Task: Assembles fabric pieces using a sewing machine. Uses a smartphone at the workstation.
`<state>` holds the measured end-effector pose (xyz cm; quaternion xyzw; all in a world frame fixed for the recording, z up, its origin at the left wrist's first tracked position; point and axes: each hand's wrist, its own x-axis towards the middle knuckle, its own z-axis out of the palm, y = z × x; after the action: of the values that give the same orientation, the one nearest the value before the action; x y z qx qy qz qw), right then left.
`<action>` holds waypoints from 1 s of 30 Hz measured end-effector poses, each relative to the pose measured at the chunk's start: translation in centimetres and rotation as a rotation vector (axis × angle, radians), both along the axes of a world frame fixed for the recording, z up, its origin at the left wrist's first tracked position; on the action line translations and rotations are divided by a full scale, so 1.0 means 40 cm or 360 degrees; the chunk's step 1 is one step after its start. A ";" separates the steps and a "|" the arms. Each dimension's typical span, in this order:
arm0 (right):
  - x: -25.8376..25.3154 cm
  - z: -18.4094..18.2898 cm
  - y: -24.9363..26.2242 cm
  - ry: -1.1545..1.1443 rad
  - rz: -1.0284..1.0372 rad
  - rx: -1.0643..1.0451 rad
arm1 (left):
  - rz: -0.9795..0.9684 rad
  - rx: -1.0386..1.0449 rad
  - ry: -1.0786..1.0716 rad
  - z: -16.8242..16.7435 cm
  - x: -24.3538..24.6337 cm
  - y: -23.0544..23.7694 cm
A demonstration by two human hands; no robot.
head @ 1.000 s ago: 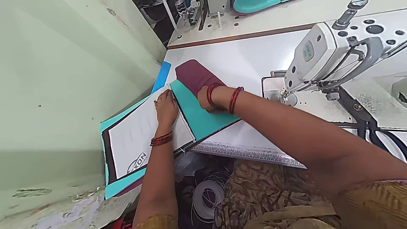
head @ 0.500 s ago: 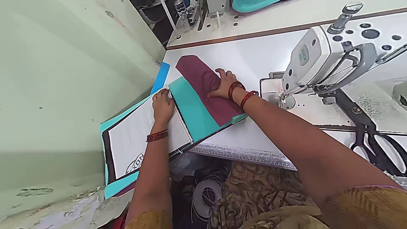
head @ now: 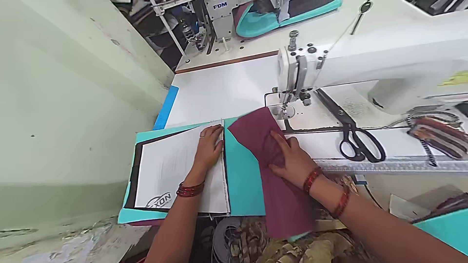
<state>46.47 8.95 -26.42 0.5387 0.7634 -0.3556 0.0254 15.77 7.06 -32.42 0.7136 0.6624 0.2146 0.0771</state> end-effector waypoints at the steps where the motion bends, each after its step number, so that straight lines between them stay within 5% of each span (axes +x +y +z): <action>1: 0.040 -0.001 -0.020 -0.0036 -0.0016 0.0023 | -0.0034 -0.0002 -0.0010 0.001 0.044 -0.003; 14: 0.406 0.032 -0.057 -0.0428 -0.0407 0.0272 | -0.0272 -0.0168 0.0014 0.013 0.522 0.078; 19: 0.384 -0.039 -0.001 0.0026 -0.0028 0.1107 | -0.0264 -0.0111 0.0013 0.010 0.529 0.092; 23: 0.269 -0.005 0.078 -0.0310 0.0348 0.0819 | -0.0280 -0.0040 0.0056 0.041 0.510 0.131; 30: 0.151 -0.078 0.189 -0.0251 0.0524 0.1221 | -0.0222 0.0161 0.0034 -0.005 0.512 0.137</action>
<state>52.51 16.52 -29.55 0.4055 0.9119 0.0054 -0.0621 36.25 12.54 -32.64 0.7631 0.6003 0.2344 0.0485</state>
